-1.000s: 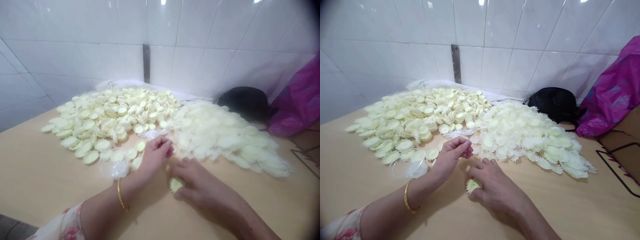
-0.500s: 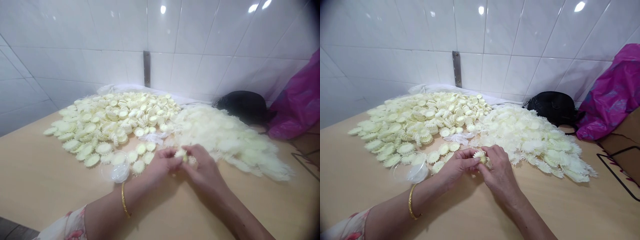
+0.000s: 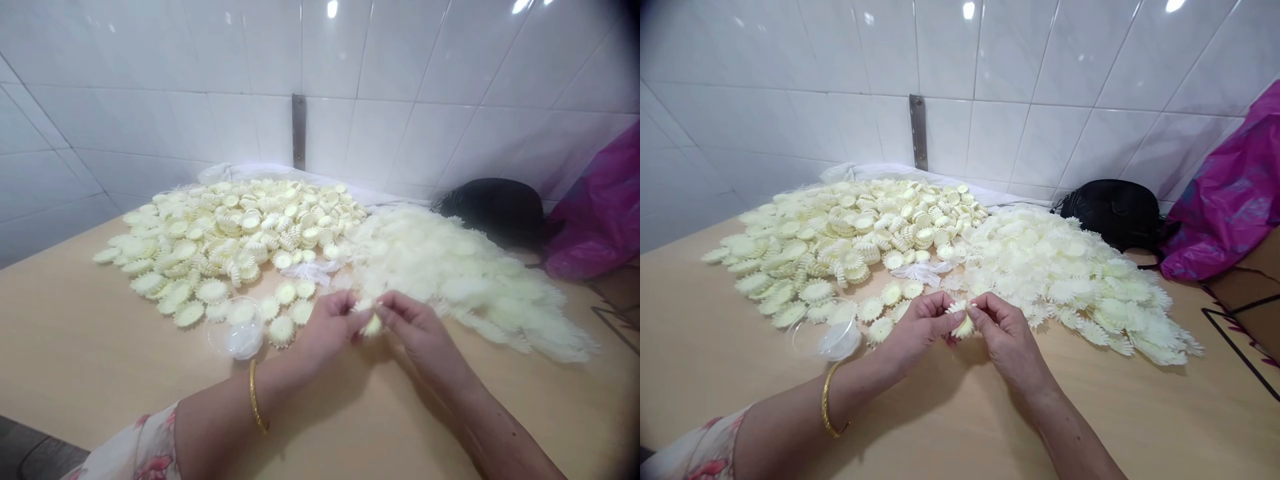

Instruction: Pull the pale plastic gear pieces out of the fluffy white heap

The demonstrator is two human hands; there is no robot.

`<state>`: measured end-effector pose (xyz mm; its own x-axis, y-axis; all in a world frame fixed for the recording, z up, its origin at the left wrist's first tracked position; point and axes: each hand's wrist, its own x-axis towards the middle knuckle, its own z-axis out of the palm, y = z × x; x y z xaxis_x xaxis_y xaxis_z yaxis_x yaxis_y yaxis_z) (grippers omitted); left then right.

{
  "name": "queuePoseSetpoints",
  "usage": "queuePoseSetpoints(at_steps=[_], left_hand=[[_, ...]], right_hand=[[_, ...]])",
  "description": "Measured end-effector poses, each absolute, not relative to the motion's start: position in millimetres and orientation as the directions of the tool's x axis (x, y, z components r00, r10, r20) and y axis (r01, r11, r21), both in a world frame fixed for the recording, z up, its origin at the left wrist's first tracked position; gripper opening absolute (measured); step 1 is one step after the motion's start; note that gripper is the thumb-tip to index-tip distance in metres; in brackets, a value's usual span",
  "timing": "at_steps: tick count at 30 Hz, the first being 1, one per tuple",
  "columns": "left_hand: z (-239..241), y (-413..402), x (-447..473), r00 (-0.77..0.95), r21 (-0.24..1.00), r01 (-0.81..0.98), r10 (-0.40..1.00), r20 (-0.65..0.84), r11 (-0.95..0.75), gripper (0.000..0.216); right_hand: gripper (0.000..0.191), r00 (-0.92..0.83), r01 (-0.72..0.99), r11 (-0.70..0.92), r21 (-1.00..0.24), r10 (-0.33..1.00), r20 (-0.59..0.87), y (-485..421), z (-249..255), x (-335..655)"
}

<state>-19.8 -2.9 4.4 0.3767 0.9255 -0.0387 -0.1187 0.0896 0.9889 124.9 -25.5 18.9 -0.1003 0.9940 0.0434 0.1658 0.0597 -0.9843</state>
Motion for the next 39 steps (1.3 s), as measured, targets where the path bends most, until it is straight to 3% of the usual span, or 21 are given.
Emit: queuePoseSetpoints(at_steps=[8, 13, 21, 29, 36, 39], left_hand=[[0.7, -1.6, -19.0, 0.355, 0.984, -0.122, 0.932, -0.077, 0.128, 0.03], [2.0, -1.4, -19.1, 0.432, 0.936, -0.26, 0.896, -0.106, 0.236, 0.03], [4.1, -1.8, -19.6, 0.506, 0.865, -0.351, 0.85, -0.148, 0.359, 0.022], [2.5, -1.0, -17.5, 0.53, 0.767, -0.427, 0.82, -0.215, 0.478, 0.02], [5.4, -0.2, -17.1, 0.494, 0.768, -0.405, 0.826, -0.271, 0.495, 0.03], [7.3, -2.0, -17.7, 0.445, 0.838, -0.349, 0.861, -0.246, 0.419, 0.026]], right_hand=[[0.024, -0.16, -0.172, -0.078, -0.982, 0.986, -0.05, -25.7, 14.6, 115.8], [0.026, -0.181, -0.272, -0.138, -0.952, 0.979, -0.09, -21.2, 8.9, 120.5], [0.025, -0.073, -0.278, -0.119, -0.953, 0.992, -0.102, -18.3, 6.6, 126.3], [0.03, -0.205, -0.293, -0.185, -0.938, 0.97, -0.128, -20.8, 8.4, 120.2], [0.025, -0.231, -0.332, -0.189, -0.924, 0.966, -0.115, -20.6, 7.4, 122.2], [0.024, -0.212, -0.34, -0.188, -0.921, 0.97, -0.12, -19.4, 4.4, 124.5]])
